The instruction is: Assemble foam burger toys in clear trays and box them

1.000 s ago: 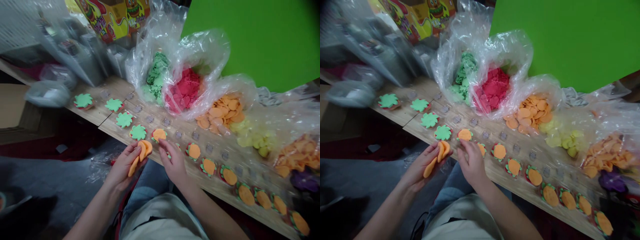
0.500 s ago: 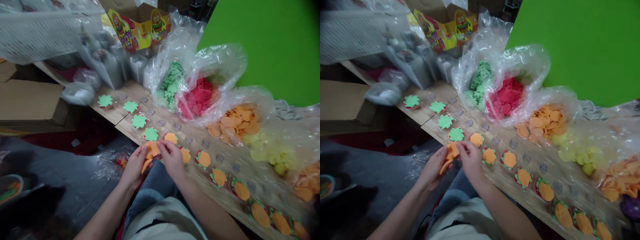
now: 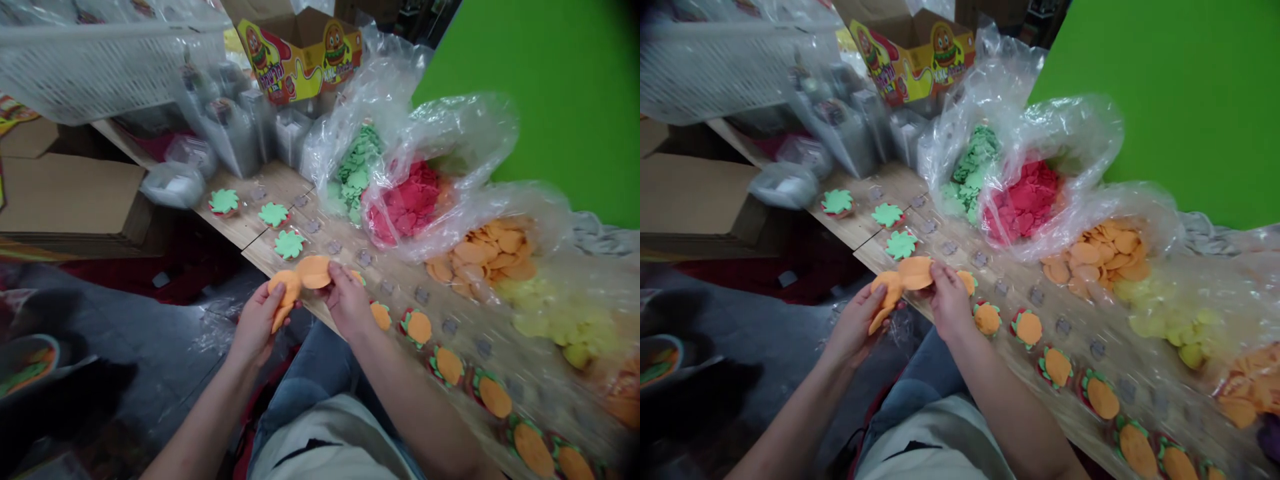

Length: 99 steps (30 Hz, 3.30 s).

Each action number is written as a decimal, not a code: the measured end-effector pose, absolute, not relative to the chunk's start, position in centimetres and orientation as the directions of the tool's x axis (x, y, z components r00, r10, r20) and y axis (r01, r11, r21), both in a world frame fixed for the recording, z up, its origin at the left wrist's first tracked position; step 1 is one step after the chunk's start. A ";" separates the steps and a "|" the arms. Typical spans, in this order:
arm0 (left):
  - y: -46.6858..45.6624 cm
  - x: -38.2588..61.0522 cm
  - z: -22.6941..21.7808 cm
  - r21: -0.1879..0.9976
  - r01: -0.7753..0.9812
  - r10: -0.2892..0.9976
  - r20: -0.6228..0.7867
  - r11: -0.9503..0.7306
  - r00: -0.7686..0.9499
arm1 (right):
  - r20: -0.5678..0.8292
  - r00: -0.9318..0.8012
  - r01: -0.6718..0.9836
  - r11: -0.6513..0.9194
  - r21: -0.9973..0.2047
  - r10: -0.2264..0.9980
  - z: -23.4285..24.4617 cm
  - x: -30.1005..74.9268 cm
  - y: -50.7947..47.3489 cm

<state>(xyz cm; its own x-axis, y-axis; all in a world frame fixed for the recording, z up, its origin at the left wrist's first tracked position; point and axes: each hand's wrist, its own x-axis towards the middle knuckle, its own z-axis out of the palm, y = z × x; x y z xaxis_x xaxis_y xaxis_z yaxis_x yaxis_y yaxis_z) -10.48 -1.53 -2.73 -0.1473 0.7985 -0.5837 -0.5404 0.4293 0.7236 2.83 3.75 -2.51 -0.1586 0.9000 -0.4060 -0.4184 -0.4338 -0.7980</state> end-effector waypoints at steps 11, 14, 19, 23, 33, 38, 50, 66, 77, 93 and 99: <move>-2.9 -11.7 -4.6 0.812 -0.329 0.823 -0.549 0.482 -0.150 | 0.301 -0.563 0.669 0.639 -0.379 0.769 -5.5 3.5 4.4; -2.8 -11.7 -4.7 0.882 -0.216 0.880 -0.453 0.419 -0.145 | 0.314 -0.589 0.719 0.660 -0.218 0.745 -6.4 3.5 3.6; -2.3 -11.8 -4.5 0.884 -0.136 0.886 -0.459 0.448 -0.064 | 0.358 -0.521 0.757 0.613 -0.226 0.775 -5.7 4.2 4.5; -1.9 -11.6 -4.5 0.953 0.053 0.953 -0.294 0.298 -0.070 | 0.285 -0.668 0.686 0.717 -0.122 0.687 -4.5 4.7 5.1; -1.0 -11.6 -4.2 0.839 0.483 0.947 -0.316 0.249 0.061 | 0.288 -0.548 0.781 0.604 -0.162 0.786 -5.7 5.9 2.4; -1.1 -12.9 -3.2 0.925 0.241 0.955 -0.293 0.295 -0.044 | 0.296 -0.386 0.738 0.485 -0.469 0.874 -4.6 5.9 2.3; -0.2 -12.5 -2.2 0.875 -0.258 0.887 -0.448 0.409 -0.113 | -0.430 -0.294 -0.110 -0.477 -0.872 0.854 -2.9 1.7 5.3; 1.3 -15.7 -5.1 0.866 0.454 0.972 -0.137 0.211 -0.191 | 0.182 -0.353 0.695 0.387 -0.606 0.918 -5.9 -1.9 13.0; 2.8 -15.8 -3.4 0.932 -0.163 0.901 -0.356 0.323 -0.249 | 0.110 -0.355 0.566 0.307 -0.765 0.929 -2.9 -1.2 8.4; 3.9 -18.0 -4.5 0.949 -0.299 0.843 -0.241 0.101 -0.481 | 0.245 -0.369 0.583 0.429 -0.690 0.896 -2.6 -6.5 17.0; 5.9 -19.7 -6.5 0.866 0.499 0.923 0.201 -0.011 -0.329 | 0.257 -0.656 0.639 0.703 -0.310 0.710 -4.7 -6.7 17.3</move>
<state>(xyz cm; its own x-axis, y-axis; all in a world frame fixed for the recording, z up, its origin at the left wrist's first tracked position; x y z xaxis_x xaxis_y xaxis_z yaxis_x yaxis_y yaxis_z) -19.72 5.94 -6.47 -0.3288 0.9227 0.2010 0.4994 -0.0107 0.8663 -6.71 17.28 -4.73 -0.6560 0.7097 0.2571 0.6394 0.7034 -0.3104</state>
